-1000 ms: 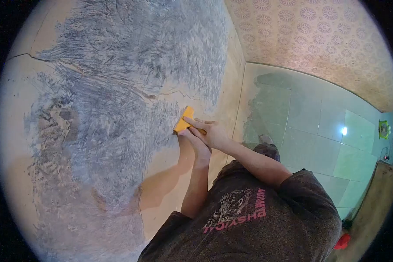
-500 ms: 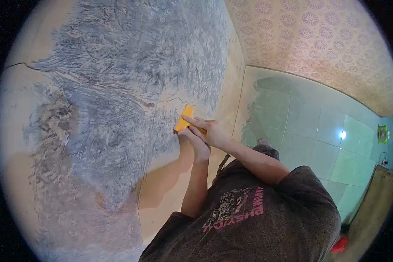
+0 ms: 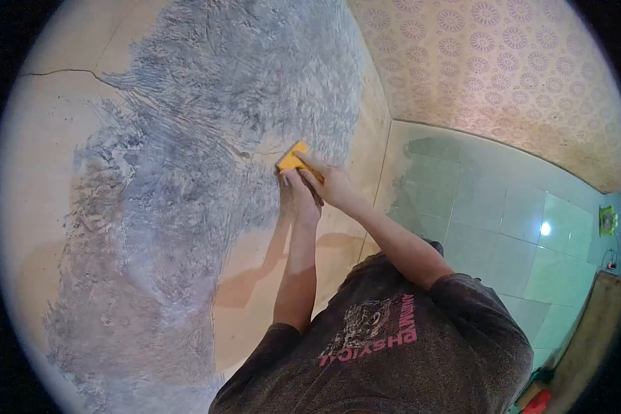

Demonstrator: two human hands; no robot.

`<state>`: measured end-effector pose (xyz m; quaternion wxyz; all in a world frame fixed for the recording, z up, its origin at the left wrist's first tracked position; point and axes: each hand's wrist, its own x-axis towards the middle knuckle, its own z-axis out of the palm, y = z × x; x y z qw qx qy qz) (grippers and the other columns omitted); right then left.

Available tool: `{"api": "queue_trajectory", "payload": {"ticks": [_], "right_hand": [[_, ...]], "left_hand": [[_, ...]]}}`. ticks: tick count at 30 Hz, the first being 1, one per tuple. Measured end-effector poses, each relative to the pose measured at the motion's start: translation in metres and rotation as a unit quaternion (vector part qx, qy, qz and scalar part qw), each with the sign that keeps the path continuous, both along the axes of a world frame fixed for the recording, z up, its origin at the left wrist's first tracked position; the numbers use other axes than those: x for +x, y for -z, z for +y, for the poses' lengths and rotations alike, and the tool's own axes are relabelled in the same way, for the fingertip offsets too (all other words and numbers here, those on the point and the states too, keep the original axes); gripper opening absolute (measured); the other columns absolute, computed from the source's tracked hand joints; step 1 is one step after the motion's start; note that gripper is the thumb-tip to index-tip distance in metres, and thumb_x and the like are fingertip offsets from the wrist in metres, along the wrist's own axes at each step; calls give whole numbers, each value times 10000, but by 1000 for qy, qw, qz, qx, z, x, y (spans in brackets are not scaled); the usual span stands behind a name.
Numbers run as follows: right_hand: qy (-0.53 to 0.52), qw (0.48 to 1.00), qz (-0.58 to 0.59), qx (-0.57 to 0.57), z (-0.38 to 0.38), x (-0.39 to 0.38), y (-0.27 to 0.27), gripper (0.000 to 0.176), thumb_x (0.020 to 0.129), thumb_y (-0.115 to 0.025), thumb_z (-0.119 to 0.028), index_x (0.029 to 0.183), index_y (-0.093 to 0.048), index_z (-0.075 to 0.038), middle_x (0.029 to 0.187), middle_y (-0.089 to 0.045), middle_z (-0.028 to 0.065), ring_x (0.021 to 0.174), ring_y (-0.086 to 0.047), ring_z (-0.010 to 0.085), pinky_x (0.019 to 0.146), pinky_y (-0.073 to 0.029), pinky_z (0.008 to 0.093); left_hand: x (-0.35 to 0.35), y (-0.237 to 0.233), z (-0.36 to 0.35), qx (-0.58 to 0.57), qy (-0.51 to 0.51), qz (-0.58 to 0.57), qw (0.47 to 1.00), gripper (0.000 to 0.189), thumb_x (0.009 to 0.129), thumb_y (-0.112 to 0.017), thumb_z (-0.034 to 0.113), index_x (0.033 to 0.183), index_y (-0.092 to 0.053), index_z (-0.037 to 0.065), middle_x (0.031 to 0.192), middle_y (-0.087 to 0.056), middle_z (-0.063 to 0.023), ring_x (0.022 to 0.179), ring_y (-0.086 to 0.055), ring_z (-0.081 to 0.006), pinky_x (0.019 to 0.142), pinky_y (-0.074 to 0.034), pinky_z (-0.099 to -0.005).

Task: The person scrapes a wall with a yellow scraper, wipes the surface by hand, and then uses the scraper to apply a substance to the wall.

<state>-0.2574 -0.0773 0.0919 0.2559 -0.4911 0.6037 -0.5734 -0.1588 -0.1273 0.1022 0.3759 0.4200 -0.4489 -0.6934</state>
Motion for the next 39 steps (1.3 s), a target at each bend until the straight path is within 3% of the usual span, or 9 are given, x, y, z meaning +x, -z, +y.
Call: {"api": "queue_trajectory", "payload": {"ticks": [2,4,6,7,11,24,33,37,39], "right_hand": [[-2,999,29,-15,11,11,4,440,970,-520,-312,1406,-467,-288,1172,-643,170,980,-658,346,832,-528,385],[-24,998,49,6,22,22,6,435,976,-509,-296,1408,-466,-277,1205,-625,158,1001,-648,332,852,-522,379],[-34,998,46,-9,30,35,4,438,968,-523,-305,1403,-475,-278,1151,-645,153,959,-658,326,821,-532,377],[-42,998,47,-26,34,41,3,441,961,-538,-314,1397,-484,-280,1097,-665,147,916,-668,320,791,-542,376],[-67,993,97,17,47,55,-13,444,939,-576,-345,1377,-508,-318,940,-697,124,755,-679,308,654,-558,387],[-59,998,7,20,21,52,-12,432,933,-609,-282,1357,-538,-240,1124,-671,160,928,-684,325,777,-561,368],[-30,999,-38,-2,-7,7,-26,435,925,-616,-303,1349,-548,-233,989,-683,221,860,-694,351,753,-550,377],[2,999,-25,40,-19,-5,-27,436,930,-597,-347,1351,-543,-251,912,-660,261,803,-691,367,688,-533,393],[2,997,-35,74,-20,-11,-34,438,942,-567,-370,1365,-525,-263,914,-666,254,805,-682,384,698,-530,405]], "left_hand": [[9,2,17,-39,-33,2,999,628,898,-321,733,1202,-382,186,869,-570,-15,551,-550,-109,350,-380,-230],[23,6,30,-21,-35,-4,999,689,878,-328,754,1200,-411,151,932,-573,-29,695,-600,-125,484,-482,-240],[28,9,43,-56,-62,65,994,770,859,-324,774,1241,-433,114,1018,-583,-46,918,-611,-145,733,-530,-274],[36,8,52,-44,-38,64,996,845,854,-302,783,1312,-413,82,1159,-565,-52,1132,-540,-165,959,-456,-315],[60,8,68,-1,-100,94,991,904,844,-268,796,1405,-347,92,1315,-478,-47,1257,-447,-194,1047,-383,-346],[50,11,40,-12,-71,88,994,892,848,-257,800,1349,-407,77,1252,-504,-54,1203,-479,-192,1019,-394,-359],[-2,-30,17,0,-95,75,993,555,941,-405,640,1247,-441,178,1150,-538,19,1046,-561,-121,777,-508,-251],[-11,7,-24,10,-60,84,995,546,943,-405,637,1285,-399,212,1137,-538,19,970,-579,-121,712,-521,-252],[-25,-23,-9,21,-85,54,995,546,947,-391,638,1299,-392,220,1144,-534,19,954,-580,-122,695,-521,-256]]}}
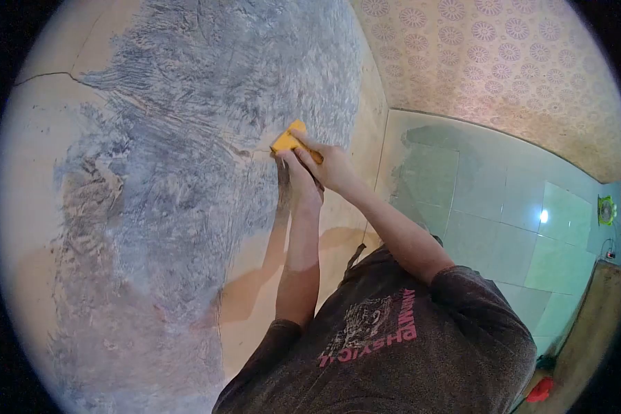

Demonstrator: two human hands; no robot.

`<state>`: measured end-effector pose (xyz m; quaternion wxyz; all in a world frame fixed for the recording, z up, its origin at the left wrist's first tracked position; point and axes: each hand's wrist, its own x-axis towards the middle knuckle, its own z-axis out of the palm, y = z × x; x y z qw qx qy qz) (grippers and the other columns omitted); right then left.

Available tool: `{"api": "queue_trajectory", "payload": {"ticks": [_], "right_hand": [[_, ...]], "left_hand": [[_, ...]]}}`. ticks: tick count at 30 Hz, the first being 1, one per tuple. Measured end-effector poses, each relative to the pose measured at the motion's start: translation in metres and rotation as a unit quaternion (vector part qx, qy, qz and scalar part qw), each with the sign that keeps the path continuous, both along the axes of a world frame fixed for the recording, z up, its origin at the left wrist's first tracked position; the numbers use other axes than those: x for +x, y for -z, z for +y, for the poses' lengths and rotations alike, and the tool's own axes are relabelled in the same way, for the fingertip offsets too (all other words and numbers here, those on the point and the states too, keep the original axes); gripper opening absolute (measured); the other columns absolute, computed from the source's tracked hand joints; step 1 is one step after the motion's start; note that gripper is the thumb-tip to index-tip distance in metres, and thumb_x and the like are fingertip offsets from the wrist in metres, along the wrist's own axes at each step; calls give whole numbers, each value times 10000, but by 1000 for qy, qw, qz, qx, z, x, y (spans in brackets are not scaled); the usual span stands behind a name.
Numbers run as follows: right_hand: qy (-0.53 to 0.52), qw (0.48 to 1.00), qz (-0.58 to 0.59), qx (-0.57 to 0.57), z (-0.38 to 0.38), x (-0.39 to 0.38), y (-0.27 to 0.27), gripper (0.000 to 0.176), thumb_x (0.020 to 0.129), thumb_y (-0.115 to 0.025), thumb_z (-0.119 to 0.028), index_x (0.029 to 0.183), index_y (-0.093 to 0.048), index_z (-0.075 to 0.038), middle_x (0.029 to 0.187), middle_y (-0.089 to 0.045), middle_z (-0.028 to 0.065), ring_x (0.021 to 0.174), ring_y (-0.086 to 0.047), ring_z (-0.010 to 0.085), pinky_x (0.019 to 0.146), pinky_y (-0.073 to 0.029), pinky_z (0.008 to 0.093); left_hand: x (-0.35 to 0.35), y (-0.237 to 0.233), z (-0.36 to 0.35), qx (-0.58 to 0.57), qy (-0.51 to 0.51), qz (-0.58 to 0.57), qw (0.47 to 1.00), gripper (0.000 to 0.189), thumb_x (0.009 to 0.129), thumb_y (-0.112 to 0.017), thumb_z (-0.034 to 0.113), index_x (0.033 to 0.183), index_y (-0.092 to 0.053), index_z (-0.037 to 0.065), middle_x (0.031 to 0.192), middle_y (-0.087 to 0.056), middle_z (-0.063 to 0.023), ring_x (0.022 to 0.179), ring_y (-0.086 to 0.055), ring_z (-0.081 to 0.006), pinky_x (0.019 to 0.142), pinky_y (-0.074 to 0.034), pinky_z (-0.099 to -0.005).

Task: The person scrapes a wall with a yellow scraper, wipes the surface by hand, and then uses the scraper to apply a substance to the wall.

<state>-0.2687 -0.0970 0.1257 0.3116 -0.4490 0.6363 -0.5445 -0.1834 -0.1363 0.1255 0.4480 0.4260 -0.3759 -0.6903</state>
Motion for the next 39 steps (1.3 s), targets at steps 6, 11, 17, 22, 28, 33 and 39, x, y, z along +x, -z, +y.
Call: {"api": "queue_trajectory", "payload": {"ticks": [6,11,17,22,28,33,39], "right_hand": [[24,996,21,-80,28,41,50,438,952,-518,-427,1376,-499,-320,925,-697,180,762,-676,382,691,-549,444],[-49,996,39,-66,63,64,65,420,950,-566,-342,1357,-538,-239,1048,-683,189,860,-686,350,776,-551,385],[-84,996,3,-20,62,64,61,420,932,-604,-313,1343,-552,-244,1051,-695,158,845,-697,325,754,-568,378],[-74,996,9,-47,56,65,65,425,926,-611,-314,1342,-554,-248,1088,-685,156,870,-696,323,758,-570,376],[-46,998,17,-44,46,66,65,431,923,-617,-300,1345,-551,-234,1142,-665,160,923,-689,320,798,-567,366],[-66,997,-22,-46,42,62,71,439,919,-629,-263,1348,-548,-223,1129,-668,174,957,-683,323,840,-554,367],[-73,997,-16,-36,44,54,60,441,918,-628,-269,1348,-548,-219,1098,-674,192,939,-682,344,825,-557,376]], "left_hand": [[35,24,32,-20,31,-58,998,704,888,-291,758,1335,-384,221,1189,-521,19,1037,-548,-118,699,-506,-261],[84,57,77,29,72,-59,995,763,845,-257,815,1260,-422,195,1127,-532,33,997,-547,-104,689,-485,-255],[102,77,72,72,64,-75,992,811,814,-237,848,1245,-425,187,1141,-530,23,1051,-532,-116,817,-468,-273],[80,83,66,40,-6,2,999,784,824,-272,831,1235,-460,190,1117,-546,42,1019,-562,-101,719,-495,-256],[70,69,58,-12,-3,-10,1000,861,795,-284,843,1254,-450,134,1138,-550,6,1042,-564,-152,861,-493,-319],[74,70,56,43,19,-5,999,890,785,-275,848,1267,-444,119,1156,-550,-27,1093,-541,-184,918,-466,-340],[65,73,55,28,-7,-12,1000,908,771,-277,860,1236,-456,101,1145,-547,-42,1080,-546,-194,914,-466,-340]]}}
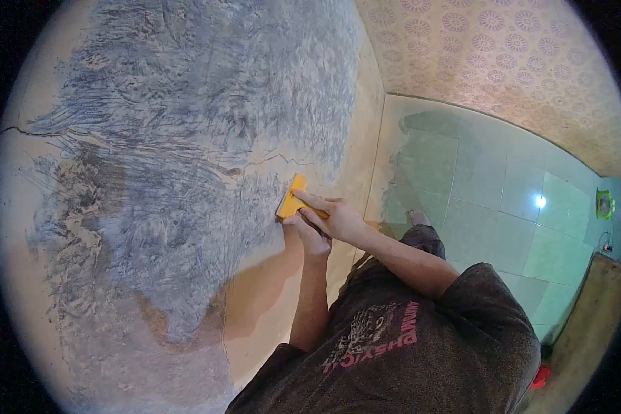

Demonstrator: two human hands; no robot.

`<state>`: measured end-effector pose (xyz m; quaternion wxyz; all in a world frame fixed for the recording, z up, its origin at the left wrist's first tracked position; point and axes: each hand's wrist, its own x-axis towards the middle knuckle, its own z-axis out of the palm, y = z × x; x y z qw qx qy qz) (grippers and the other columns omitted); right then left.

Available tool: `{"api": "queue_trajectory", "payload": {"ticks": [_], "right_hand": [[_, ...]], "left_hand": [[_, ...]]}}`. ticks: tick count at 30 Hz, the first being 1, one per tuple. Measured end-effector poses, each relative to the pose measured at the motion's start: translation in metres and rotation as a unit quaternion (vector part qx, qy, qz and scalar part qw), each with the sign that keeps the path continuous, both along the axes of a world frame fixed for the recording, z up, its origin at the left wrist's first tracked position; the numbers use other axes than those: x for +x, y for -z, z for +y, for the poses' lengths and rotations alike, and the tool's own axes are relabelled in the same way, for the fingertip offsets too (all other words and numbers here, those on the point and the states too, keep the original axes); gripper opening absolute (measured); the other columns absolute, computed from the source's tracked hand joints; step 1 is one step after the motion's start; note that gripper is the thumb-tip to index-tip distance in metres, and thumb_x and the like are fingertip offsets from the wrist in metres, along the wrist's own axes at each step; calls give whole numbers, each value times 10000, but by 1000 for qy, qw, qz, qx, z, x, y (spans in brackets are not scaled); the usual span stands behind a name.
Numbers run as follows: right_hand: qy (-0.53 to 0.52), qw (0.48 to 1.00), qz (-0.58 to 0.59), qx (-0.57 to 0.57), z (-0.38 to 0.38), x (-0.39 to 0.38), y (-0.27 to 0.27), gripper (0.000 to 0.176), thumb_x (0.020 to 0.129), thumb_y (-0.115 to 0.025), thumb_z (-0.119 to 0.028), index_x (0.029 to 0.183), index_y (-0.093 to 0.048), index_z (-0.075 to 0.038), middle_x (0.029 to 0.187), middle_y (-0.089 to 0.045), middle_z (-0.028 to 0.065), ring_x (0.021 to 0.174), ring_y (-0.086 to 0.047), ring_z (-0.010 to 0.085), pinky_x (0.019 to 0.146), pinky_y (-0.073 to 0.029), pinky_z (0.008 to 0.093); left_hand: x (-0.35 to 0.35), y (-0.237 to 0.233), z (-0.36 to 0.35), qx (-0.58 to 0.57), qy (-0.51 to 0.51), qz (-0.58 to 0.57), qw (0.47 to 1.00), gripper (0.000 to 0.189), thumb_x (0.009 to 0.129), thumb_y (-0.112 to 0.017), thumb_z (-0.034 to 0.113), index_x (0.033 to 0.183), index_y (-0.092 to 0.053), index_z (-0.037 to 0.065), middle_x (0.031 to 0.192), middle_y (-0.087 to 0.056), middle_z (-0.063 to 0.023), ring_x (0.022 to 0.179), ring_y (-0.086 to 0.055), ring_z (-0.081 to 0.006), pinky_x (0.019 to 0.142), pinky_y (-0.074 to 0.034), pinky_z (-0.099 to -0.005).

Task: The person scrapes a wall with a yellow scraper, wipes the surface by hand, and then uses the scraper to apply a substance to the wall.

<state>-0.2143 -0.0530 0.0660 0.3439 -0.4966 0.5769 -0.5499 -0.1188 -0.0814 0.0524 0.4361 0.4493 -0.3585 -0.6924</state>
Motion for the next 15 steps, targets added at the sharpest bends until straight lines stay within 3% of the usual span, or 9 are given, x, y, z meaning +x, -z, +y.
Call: {"api": "queue_trajectory", "payload": {"ticks": [15], "right_hand": [[3,1000,14,-14,-7,-8,-2,444,918,-629,-253,1350,-543,-194,1149,-652,191,982,-672,328,837,-558,370]], "left_hand": [[-4,2,-6,-4,1,46,999,860,797,-299,839,1267,-439,133,1145,-544,-31,1080,-541,-192,907,-466,-349]]}}
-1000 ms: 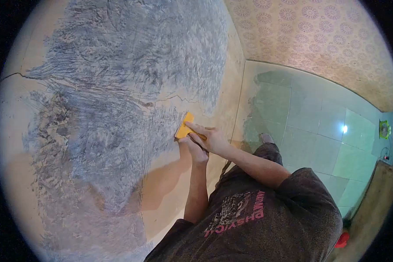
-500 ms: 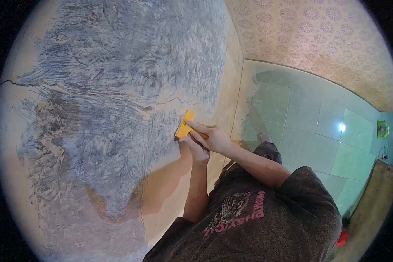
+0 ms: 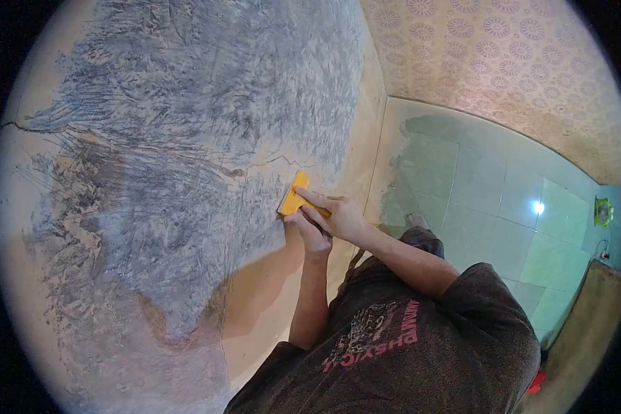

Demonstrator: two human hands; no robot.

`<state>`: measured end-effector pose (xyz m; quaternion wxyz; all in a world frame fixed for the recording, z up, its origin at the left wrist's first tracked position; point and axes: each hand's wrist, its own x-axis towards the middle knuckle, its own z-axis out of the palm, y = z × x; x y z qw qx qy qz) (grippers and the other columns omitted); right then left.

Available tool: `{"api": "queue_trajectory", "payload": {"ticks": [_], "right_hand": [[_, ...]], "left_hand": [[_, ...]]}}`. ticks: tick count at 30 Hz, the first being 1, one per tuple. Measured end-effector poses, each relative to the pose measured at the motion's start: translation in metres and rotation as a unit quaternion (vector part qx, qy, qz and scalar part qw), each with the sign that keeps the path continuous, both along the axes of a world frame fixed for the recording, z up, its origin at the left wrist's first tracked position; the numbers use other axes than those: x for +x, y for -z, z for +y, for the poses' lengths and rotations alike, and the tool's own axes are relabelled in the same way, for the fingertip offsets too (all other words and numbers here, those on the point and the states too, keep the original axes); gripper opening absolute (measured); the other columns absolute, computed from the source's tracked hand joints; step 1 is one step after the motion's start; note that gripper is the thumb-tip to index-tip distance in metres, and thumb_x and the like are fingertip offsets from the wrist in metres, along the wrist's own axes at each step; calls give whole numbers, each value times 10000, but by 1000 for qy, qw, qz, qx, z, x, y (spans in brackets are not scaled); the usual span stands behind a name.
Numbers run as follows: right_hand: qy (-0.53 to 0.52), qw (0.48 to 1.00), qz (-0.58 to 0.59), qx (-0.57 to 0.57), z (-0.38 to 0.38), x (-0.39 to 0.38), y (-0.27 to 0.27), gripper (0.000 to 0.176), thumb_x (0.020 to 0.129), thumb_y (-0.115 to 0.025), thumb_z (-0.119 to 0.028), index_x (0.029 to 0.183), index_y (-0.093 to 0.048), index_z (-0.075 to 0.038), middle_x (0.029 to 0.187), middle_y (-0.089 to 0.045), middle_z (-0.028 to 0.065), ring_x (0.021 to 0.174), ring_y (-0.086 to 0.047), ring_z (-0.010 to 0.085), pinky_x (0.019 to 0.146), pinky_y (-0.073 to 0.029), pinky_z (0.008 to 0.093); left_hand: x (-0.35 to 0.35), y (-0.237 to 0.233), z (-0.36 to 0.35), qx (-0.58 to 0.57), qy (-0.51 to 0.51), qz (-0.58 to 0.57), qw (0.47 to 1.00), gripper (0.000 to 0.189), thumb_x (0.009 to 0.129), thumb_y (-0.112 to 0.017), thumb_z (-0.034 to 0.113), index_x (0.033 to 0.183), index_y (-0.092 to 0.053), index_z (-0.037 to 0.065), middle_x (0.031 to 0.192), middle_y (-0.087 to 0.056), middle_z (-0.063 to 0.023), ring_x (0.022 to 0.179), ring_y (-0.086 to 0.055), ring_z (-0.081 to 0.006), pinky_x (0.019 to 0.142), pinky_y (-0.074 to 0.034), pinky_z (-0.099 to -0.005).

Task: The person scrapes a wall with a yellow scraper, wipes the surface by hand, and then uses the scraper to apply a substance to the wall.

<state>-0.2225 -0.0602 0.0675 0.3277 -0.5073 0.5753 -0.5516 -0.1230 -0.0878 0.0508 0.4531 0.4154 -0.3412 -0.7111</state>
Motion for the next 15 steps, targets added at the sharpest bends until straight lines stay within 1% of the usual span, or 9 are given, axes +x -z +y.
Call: {"api": "queue_trajectory", "payload": {"ticks": [4,6,10,12,13,15], "right_hand": [[-2,1000,-6,-7,0,0,1,450,917,-632,-259,1352,-541,-188,1143,-655,193,971,-675,330,834,-558,371],[-9,1000,-12,9,-1,0,0,448,920,-628,-265,1352,-541,-181,1134,-660,193,961,-679,330,830,-557,374],[-7,1000,-19,10,-1,1,0,438,926,-620,-271,1351,-544,-195,1134,-660,195,962,-679,331,831,-554,374],[-6,999,4,49,0,2,0,436,927,-617,-279,1352,-544,-214,1133,-659,198,962,-679,335,833,-553,373],[-6,999,4,49,0,2,-1,436,927,-617,-279,1352,-544,-214,1133,-659,198,962,-679,335,833,-553,373],[2,1000,-11,26,0,2,-4,443,926,-619,-288,1357,-538,-231,1136,-658,198,963,-678,337,836,-552,372]], "left_hand": [[-1,-3,0,3,3,-10,1000,863,798,-298,839,1249,-456,120,1128,-551,-34,1067,-547,-187,899,-471,-353],[-2,0,-1,-22,6,8,1000,861,808,-287,833,1230,-469,105,1113,-555,-38,1058,-551,-185,897,-470,-352],[1,3,-3,2,0,25,1000,855,820,-286,822,1220,-473,91,1107,-553,-38,1057,-550,-183,905,-464,-349],[1,-1,-2,-16,34,29,999,850,823,-293,816,1233,-467,92,1113,-555,-37,1065,-549,-186,917,-460,-347],[0,-2,-1,-16,33,29,999,850,823,-293,816,1233,-467,92,1113,-555,-37,1065,-549,-186,917,-460,-347],[-6,-7,1,-4,-16,8,1000,868,819,-287,822,1255,-454,90,1132,-551,-42,1080,-546,-188,924,-458,-349]]}}
